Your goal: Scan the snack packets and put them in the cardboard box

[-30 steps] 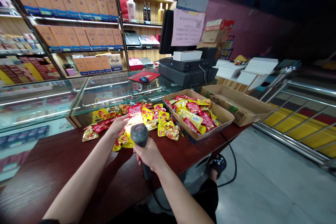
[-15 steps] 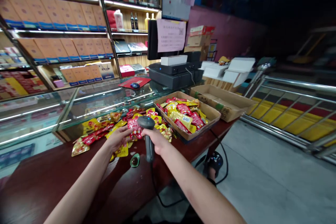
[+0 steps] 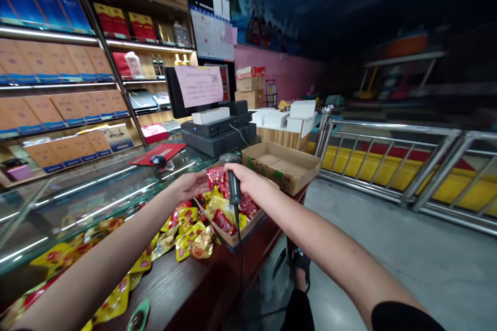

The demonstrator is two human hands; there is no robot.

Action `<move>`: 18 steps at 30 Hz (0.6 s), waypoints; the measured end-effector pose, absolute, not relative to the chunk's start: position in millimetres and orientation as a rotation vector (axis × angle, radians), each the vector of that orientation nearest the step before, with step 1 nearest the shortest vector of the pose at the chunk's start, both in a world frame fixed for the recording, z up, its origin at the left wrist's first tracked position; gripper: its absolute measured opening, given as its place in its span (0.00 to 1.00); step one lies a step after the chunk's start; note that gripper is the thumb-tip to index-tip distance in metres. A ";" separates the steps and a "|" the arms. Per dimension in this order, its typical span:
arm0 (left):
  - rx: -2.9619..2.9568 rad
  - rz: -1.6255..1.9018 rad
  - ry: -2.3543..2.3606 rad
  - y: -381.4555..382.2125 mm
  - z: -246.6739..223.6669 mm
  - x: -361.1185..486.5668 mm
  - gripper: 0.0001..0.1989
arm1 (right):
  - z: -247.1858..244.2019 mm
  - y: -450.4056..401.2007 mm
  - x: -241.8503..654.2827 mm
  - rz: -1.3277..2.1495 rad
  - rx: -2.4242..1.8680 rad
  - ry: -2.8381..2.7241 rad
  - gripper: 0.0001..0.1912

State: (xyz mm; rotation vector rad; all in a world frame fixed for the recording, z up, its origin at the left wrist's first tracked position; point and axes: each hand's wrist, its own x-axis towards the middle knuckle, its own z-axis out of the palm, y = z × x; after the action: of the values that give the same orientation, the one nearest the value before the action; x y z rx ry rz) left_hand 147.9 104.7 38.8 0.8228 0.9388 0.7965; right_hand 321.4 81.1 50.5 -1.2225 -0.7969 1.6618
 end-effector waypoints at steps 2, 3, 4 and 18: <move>0.817 0.789 0.974 127.8 41.5 175.9 0.09 | 56.8 97.4 345.1 1.626 -1.239 -0.733 0.05; 0.822 0.792 1.011 137.1 40.8 185.3 0.09 | 58.5 103.4 354.6 1.564 -1.245 -0.718 0.05; 0.829 0.796 1.054 144.4 39.0 190.9 0.09 | 59.0 107.6 362.1 1.511 -1.252 -0.708 0.04; 0.720 0.938 1.159 41.4 6.9 -24.4 0.08 | 29.2 50.0 227.3 1.972 -1.002 -0.851 0.06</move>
State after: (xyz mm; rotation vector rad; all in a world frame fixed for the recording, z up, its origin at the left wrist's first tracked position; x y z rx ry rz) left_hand -24.4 41.4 6.9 0.7197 1.1588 0.9378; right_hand 227.3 50.0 29.2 -1.0020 -0.8512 1.9719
